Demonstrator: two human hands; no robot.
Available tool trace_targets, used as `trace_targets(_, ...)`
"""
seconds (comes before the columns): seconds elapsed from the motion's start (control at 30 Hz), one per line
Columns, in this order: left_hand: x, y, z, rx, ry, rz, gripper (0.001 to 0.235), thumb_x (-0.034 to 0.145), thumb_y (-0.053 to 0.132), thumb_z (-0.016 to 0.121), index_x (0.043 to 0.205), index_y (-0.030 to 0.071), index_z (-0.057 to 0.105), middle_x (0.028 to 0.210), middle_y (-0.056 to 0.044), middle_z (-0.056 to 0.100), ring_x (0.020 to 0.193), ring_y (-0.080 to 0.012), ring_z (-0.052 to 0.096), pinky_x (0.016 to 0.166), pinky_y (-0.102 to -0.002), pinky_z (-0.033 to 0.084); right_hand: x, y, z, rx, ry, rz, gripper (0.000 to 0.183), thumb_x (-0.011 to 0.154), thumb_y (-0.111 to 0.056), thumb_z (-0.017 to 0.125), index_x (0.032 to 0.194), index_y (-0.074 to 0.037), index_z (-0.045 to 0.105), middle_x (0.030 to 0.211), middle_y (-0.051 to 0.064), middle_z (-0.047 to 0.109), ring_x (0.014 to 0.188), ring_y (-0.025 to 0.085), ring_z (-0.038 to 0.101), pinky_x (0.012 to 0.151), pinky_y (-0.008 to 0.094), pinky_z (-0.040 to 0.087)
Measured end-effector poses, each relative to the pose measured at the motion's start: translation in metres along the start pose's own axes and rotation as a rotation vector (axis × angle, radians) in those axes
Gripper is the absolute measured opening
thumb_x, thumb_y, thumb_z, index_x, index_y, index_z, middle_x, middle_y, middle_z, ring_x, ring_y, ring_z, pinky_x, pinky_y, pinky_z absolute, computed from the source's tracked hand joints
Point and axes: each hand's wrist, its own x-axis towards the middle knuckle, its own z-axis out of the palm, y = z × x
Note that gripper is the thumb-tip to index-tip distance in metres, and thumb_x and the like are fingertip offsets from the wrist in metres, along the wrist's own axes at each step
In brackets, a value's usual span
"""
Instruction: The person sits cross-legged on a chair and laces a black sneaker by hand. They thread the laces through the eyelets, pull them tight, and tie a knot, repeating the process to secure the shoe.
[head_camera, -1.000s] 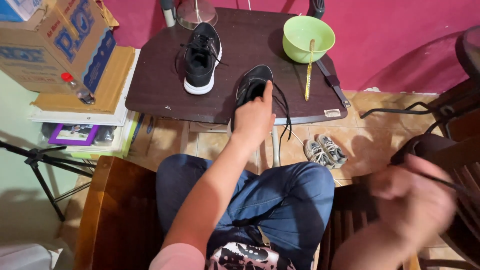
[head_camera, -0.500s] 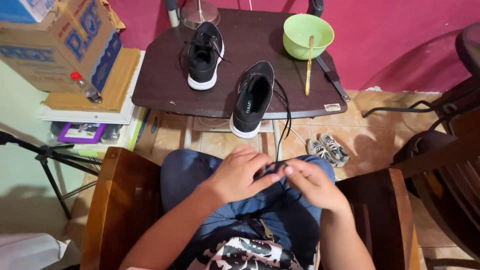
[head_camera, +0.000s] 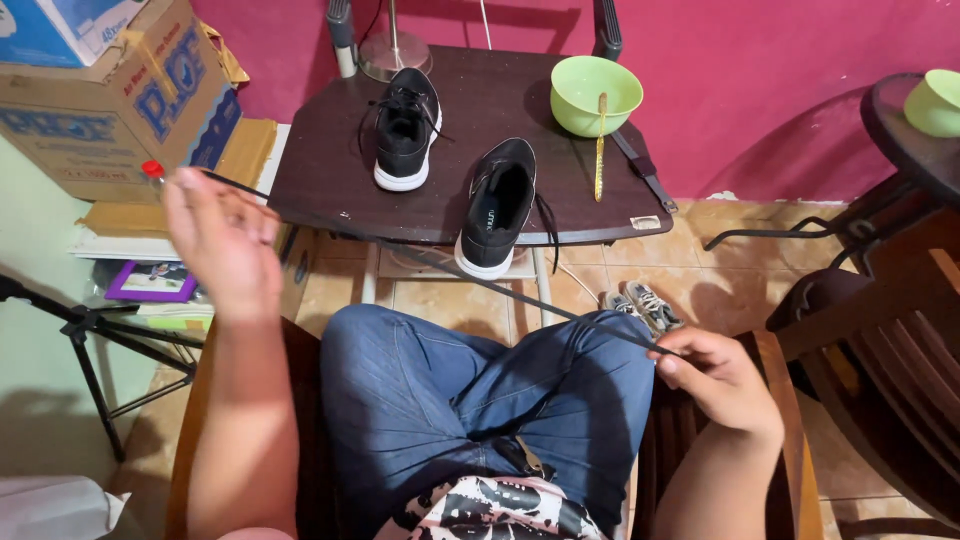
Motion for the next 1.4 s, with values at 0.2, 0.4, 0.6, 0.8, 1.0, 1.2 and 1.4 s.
trace_targets(0.2, 0.009, 0.001, 0.005, 0.091, -0.069, -0.064, 0.022, 0.110, 0.030, 0.049, 0.092, 0.017, 0.049, 0.064, 0.007, 0.034, 0.049, -0.0046, 0.031, 0.043, -0.022, 0.025, 0.014, -0.022, 0.011, 0.268, -0.010, -0.206, 0.013, 0.100, -0.017, 0.063, 0.096, -0.004, 0.060, 0.067, 0.003, 0.049, 0.062, 0.015, 0.043, 0.068, 0.035, 0.044)
trace_targets(0.4, -0.036, -0.050, 0.030, 0.150, -0.381, -0.403, 0.018, 0.093, 0.009, 0.043, 0.106, 0.012, 0.055, 0.084, 0.001, 0.055, 0.055, -0.0048, 0.036, 0.044, -0.021, 0.026, 0.029, -0.049, 0.016, 0.406, -0.407, -0.200, 0.022, 0.104, -0.026, 0.059, 0.103, -0.004, 0.057, 0.074, 0.006, 0.059, 0.043, 0.013, 0.048, 0.040, 0.026, 0.040)
trace_targets(0.6, -0.130, -0.023, 0.105, 0.633, -1.147, 0.134, 0.016, 0.098, 0.019, 0.059, 0.108, 0.020, 0.071, 0.100, -0.004, 0.068, 0.092, -0.0274, 0.068, 0.082, -0.038, 0.056, 0.051, -0.045, 0.067, -0.227, -0.088, -0.108, 0.074, 0.093, -0.036, 0.064, 0.152, 0.003, 0.040, 0.150, 0.027, 0.050, 0.139, 0.038, 0.046, 0.114, 0.055, 0.032)
trace_targets(0.8, -0.160, -0.069, 0.118, 0.719, -1.258, 0.687, 0.014, 0.097, 0.036, 0.061, 0.092, 0.023, 0.060, 0.095, 0.004, 0.054, 0.089, -0.0191, 0.055, 0.080, -0.033, 0.045, 0.059, 0.010, 0.109, 0.008, -0.031, 0.063, 0.046, 0.089, -0.006, 0.076, 0.132, -0.001, 0.063, 0.102, 0.009, 0.073, 0.093, 0.016, 0.064, 0.085, 0.037, 0.054)
trace_targets(1.0, -0.092, -0.093, 0.112, 0.676, -1.129, 0.348, 0.041, 0.078, 0.046, 0.084, 0.109, 0.023, 0.070, 0.105, 0.001, 0.067, 0.101, -0.0256, 0.063, 0.090, -0.041, 0.052, 0.076, 0.001, 0.082, -0.076, 0.028, 0.106, 0.019, 0.100, -0.014, 0.065, 0.111, -0.003, 0.075, 0.076, 0.002, 0.067, 0.071, 0.006, 0.056, 0.065, 0.025, 0.047)
trace_targets(1.2, -0.036, -0.179, 0.136, 1.136, -0.918, 0.431, 0.065, 0.081, 0.032, 0.081, 0.139, 0.024, 0.055, 0.128, 0.002, 0.056, 0.117, -0.0251, 0.056, 0.097, -0.045, 0.051, 0.084, 0.019, 0.094, 0.085, 0.031, 0.112, 0.015, 0.103, -0.010, 0.058, 0.099, 0.000, 0.070, 0.063, 0.010, 0.065, 0.045, 0.013, 0.058, 0.046, 0.026, 0.049)
trace_targets(1.4, -0.008, -0.262, 0.159, 1.248, -0.942, 0.629, 0.035, 0.086, 0.018, 0.071, 0.119, 0.026, 0.063, 0.109, 0.006, 0.059, 0.106, -0.0201, 0.059, 0.091, -0.039, 0.047, 0.116, 0.062, 0.109, 0.448, 0.338, 0.165, 0.023, 0.103, -0.001, 0.047, 0.121, 0.005, 0.060, 0.094, 0.017, 0.064, 0.045, 0.010, 0.046, 0.039, 0.030, 0.048)
